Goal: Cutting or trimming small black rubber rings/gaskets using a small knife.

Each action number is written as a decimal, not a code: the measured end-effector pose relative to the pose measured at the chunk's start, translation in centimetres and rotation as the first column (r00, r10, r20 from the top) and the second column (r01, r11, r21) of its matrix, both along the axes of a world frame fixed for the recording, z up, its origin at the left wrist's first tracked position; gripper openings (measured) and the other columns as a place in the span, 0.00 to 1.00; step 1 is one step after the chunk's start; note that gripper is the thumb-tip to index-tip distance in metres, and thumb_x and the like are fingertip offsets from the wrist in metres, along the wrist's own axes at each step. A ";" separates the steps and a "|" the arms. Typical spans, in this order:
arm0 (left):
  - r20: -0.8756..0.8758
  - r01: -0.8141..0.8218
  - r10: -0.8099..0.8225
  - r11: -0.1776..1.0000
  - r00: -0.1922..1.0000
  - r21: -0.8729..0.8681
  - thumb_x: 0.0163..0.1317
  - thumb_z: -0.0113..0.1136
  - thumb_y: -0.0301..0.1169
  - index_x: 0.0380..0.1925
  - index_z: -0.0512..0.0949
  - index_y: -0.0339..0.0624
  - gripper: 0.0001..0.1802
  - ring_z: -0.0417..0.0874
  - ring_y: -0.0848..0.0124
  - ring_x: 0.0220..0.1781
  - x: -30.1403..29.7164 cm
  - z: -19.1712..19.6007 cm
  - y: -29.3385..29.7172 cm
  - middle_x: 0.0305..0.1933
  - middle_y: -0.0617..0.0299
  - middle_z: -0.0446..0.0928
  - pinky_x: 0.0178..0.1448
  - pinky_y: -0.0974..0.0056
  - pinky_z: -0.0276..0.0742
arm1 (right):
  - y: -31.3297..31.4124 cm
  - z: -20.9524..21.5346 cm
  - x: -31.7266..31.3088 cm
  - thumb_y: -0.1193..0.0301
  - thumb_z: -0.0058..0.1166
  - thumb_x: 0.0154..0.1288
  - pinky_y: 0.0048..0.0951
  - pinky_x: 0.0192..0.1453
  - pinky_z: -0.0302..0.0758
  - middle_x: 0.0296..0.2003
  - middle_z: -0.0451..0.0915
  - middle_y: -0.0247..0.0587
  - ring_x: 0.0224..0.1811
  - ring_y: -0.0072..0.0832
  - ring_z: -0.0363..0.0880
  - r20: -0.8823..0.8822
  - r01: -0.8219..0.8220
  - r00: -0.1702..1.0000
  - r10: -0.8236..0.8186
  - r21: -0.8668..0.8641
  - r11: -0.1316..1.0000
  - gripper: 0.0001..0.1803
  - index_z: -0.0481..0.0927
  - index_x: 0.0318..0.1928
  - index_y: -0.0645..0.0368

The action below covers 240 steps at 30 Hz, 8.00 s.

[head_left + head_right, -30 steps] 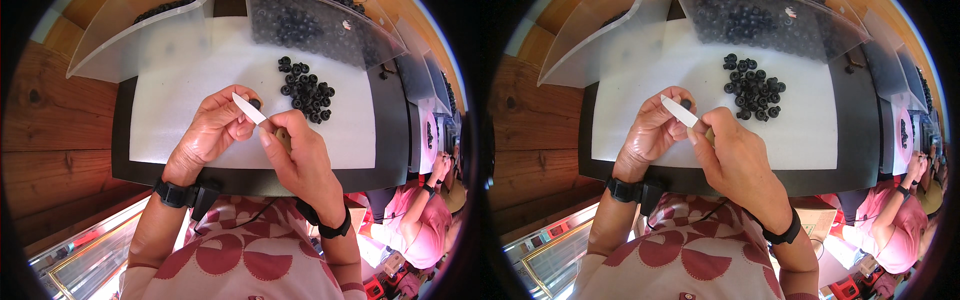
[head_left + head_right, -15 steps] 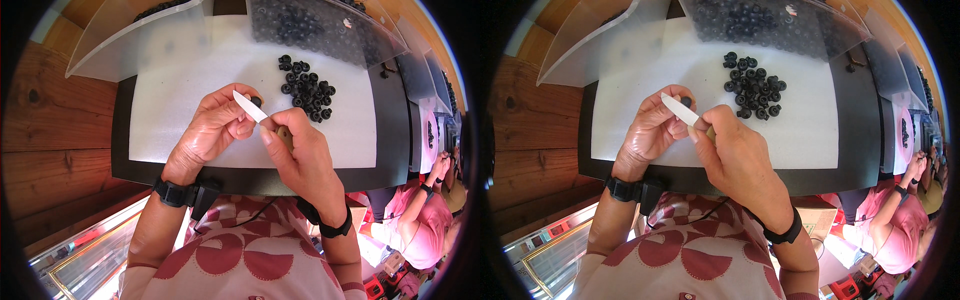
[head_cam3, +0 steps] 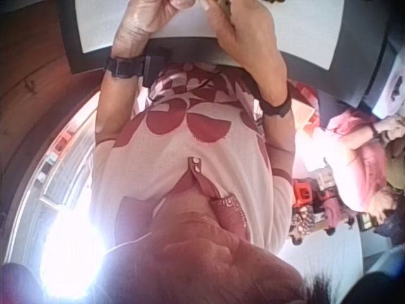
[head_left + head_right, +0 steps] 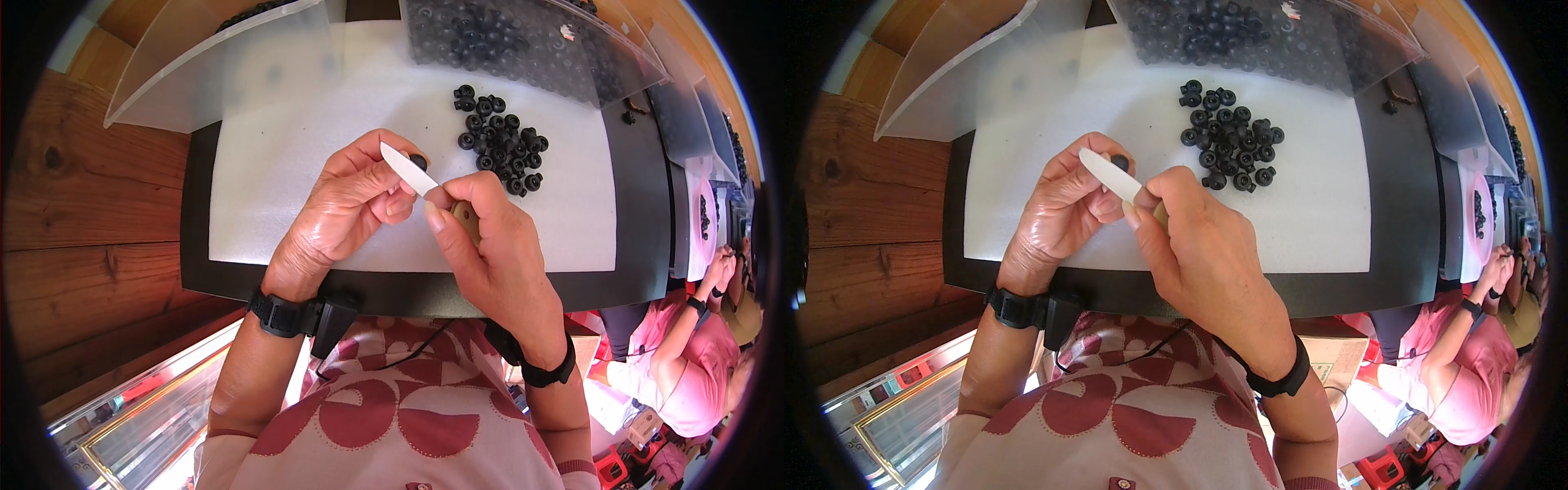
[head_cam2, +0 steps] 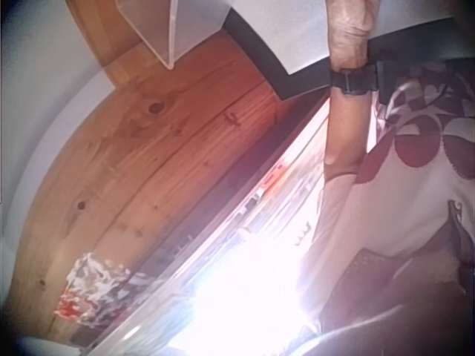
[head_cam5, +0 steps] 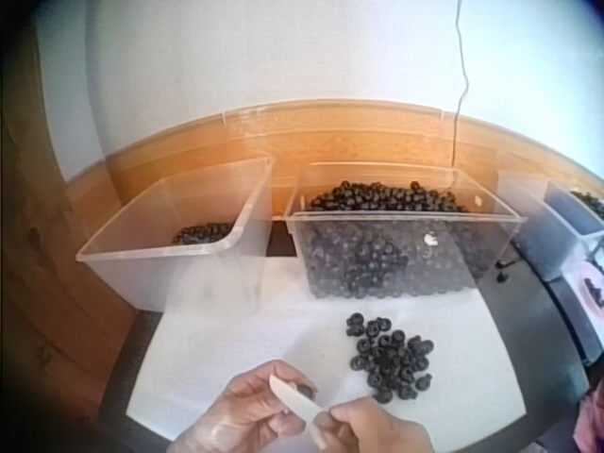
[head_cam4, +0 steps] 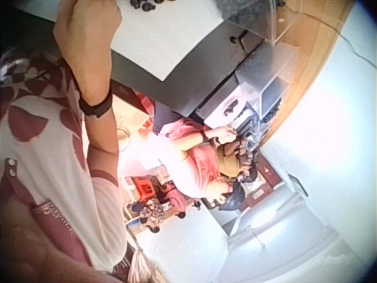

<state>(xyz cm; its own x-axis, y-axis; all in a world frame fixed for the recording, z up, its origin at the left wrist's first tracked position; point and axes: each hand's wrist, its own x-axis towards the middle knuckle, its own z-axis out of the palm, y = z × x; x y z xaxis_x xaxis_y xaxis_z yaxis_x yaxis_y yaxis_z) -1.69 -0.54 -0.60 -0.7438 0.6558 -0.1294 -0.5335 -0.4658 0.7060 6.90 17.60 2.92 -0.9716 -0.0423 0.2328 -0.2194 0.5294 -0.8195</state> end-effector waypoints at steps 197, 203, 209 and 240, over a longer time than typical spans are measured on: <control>-0.388 -0.113 -0.192 0.761 0.901 -0.639 0.68 0.63 0.22 0.44 0.78 0.37 0.07 0.75 0.83 0.37 1.0 7.4 3.9 0.36 0.70 0.77 0.42 0.74 0.74 | 2.3 2.2 -0.5 0.76 0.59 0.70 0.37 0.35 0.76 0.38 0.79 0.49 0.33 0.43 0.80 -0.081 0.057 0.994 -0.068 -0.131 0.990 0.10 0.74 0.48 0.64; -0.286 -0.043 -0.092 0.900 0.954 -0.434 0.70 0.64 0.26 0.46 0.78 0.36 0.08 0.78 0.81 0.45 1.5 7.9 3.3 0.42 0.67 0.80 0.51 0.73 0.75 | 1.5 2.4 0.3 0.76 0.59 0.71 0.32 0.35 0.75 0.34 0.78 0.46 0.30 0.38 0.78 -0.129 0.097 0.984 -0.125 -0.201 0.975 0.08 0.75 0.47 0.63; -0.268 0.038 -0.151 0.922 0.952 -0.386 0.70 0.64 0.26 0.46 0.78 0.37 0.09 0.80 0.79 0.45 2.0 7.7 2.7 0.43 0.65 0.82 0.52 0.71 0.76 | 2.1 2.3 1.0 0.78 0.57 0.71 0.29 0.39 0.76 0.35 0.79 0.42 0.33 0.30 0.78 -0.169 0.046 0.981 -0.093 -0.262 0.964 0.13 0.78 0.53 0.65; -0.108 0.031 -0.048 0.988 0.993 -0.154 0.67 0.68 0.36 0.49 0.78 0.35 0.18 0.81 0.76 0.31 6.1 7.7 1.0 0.34 0.63 0.81 0.34 0.72 0.76 | 0.3 3.5 3.8 0.77 0.56 0.71 0.34 0.41 0.79 0.38 0.80 0.50 0.36 0.41 0.83 -0.319 -0.167 0.945 0.066 -0.301 0.939 0.16 0.76 0.57 0.70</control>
